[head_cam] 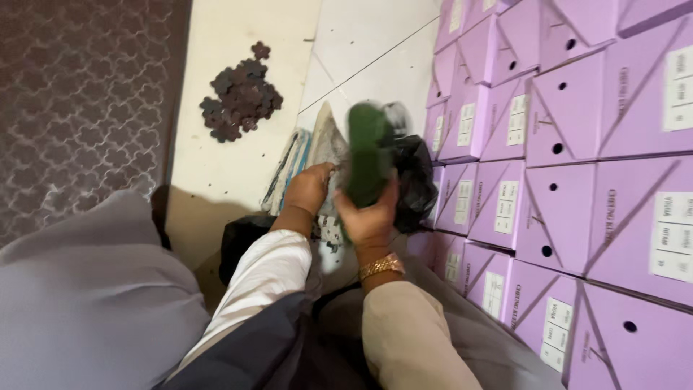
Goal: The person sits on the floor and repeatedly picks up small dark decorative pieces, applies glue with a green glue gun, and places them onto a fabric-covered surface. The person handles the pieces one at a time and continues the process throughout the clip.
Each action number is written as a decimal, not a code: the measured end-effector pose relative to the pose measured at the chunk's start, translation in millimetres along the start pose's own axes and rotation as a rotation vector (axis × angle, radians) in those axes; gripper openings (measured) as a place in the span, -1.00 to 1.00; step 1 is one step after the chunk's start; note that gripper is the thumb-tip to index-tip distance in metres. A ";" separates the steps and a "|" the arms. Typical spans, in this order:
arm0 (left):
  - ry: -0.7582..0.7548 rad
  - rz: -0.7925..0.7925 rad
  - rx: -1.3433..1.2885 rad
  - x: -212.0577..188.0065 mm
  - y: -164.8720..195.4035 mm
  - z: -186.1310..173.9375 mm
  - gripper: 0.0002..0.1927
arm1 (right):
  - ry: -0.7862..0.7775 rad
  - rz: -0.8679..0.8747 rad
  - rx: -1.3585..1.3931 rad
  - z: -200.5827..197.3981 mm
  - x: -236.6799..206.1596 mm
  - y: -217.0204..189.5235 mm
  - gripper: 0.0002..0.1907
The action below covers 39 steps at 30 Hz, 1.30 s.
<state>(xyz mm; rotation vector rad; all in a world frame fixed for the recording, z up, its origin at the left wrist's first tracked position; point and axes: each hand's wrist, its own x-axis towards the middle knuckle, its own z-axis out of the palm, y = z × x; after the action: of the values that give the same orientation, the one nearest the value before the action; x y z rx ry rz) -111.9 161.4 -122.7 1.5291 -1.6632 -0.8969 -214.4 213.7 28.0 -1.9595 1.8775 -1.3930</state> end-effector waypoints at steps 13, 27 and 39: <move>-0.035 -0.067 0.035 1.1 10.3 -10.4 -0.74 | -0.258 0.322 0.085 -3.0 -11.1 2.2 -0.28; -0.042 -0.048 0.065 -0.6 12.6 -13.2 -0.71 | -0.433 0.480 0.048 -11.9 -3.4 -14.7 -0.40; -0.088 -0.021 0.166 0.1 7.7 -4.7 -0.75 | -0.437 0.366 -0.039 -11.2 -12.4 -2.1 -0.41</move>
<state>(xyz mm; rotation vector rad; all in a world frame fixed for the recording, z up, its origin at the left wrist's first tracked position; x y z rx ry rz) -111.8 161.6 -113.7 1.6413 -1.8268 -0.8663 -217.9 230.2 29.2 -1.6471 1.9225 -0.7615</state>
